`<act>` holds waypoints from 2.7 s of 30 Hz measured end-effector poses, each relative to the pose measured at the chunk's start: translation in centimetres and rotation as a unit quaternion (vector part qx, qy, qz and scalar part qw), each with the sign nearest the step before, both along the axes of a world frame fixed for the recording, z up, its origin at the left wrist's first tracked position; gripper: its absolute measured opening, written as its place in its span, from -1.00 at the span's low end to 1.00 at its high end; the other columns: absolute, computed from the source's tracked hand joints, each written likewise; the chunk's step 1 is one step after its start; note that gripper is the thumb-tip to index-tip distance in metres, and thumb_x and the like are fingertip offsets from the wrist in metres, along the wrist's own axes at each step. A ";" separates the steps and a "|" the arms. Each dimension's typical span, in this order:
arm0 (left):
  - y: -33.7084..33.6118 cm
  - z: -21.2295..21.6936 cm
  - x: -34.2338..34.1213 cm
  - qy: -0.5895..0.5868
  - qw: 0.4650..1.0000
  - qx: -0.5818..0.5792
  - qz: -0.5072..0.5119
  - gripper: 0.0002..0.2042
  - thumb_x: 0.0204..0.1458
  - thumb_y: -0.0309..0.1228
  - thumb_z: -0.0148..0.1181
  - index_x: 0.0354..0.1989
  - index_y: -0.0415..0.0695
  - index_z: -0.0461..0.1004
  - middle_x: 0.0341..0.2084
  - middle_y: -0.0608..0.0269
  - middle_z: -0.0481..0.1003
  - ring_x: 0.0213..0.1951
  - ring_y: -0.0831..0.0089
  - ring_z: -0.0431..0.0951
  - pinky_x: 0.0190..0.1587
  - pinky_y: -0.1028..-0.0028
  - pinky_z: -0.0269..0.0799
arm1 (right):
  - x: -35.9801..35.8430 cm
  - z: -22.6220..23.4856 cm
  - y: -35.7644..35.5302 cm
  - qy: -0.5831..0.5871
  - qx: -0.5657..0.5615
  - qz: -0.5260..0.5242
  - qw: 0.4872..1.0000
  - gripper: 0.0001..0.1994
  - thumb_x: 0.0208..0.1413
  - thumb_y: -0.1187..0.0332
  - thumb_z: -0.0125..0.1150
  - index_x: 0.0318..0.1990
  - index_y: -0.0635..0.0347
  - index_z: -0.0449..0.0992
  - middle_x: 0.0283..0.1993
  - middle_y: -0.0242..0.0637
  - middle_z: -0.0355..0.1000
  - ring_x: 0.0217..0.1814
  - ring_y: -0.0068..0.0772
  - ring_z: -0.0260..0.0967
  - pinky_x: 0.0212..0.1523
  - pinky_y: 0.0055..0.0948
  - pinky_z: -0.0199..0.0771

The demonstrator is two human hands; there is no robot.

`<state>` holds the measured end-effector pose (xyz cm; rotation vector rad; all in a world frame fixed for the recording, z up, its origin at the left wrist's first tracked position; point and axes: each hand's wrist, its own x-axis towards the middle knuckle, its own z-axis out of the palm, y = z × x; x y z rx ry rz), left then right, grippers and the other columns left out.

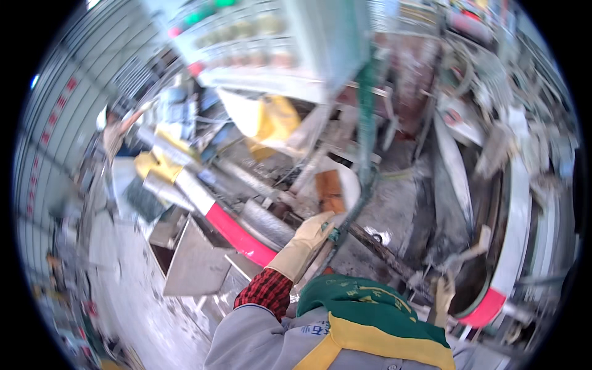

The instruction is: The person repeatedly picks up small rectangular tiles and rubs their edges against a moving sanding belt on a machine. They handle the tiles one at a time, flipping them to sand different sides, and occasionally inspect the edges before placing them back on the machine.

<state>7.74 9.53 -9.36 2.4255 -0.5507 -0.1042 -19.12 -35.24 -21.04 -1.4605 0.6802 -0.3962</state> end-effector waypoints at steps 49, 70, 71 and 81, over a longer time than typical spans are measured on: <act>23.0 6.6 1.6 -0.152 0.856 0.169 0.465 -0.43 -0.08 -0.26 0.38 0.15 -0.12 0.42 0.23 -0.02 0.28 0.28 0.01 0.21 0.35 0.10 0.04 | 17.8 0.5 12.2 0.270 -0.313 0.481 0.774 -0.58 0.19 0.26 0.19 0.16 0.23 0.46 -0.35 -0.26 0.60 -0.40 -0.52 0.53 -0.34 -0.46 0.56; 21.7 5.2 -1.7 -0.244 0.831 0.291 0.405 -0.56 0.07 -0.04 0.16 0.04 -0.01 0.53 0.02 -0.09 0.45 0.14 -0.08 0.35 0.20 -0.07 0.21 | 5.1 -13.6 7.1 0.364 -0.363 0.449 0.731 -0.63 0.21 0.09 0.10 0.05 0.06 0.56 -0.05 -0.26 0.59 -0.07 -0.25 0.56 -0.08 -0.35 0.56; 21.5 5.2 -2.0 -0.244 0.830 0.295 0.407 -0.56 0.07 -0.03 0.16 0.05 -0.01 0.53 0.05 -0.10 0.45 0.16 -0.08 0.34 0.21 -0.07 0.20 | 5.6 -12.2 7.6 0.363 -0.389 0.466 0.707 -0.64 0.21 0.12 0.11 0.06 0.05 0.55 -0.06 -0.24 0.59 -0.07 -0.22 0.56 -0.09 -0.32 0.57; 21.5 3.0 -2.2 -0.284 0.806 0.310 0.417 -0.58 0.06 -0.03 0.17 0.01 0.00 0.57 0.12 -0.08 0.45 0.20 -0.04 0.36 0.27 -0.04 0.17 | 6.6 -13.2 9.1 0.355 -0.169 0.375 0.840 -0.61 0.31 0.11 -0.08 0.16 0.03 0.46 0.13 -0.18 0.49 0.12 -0.15 0.46 0.08 -0.25 0.46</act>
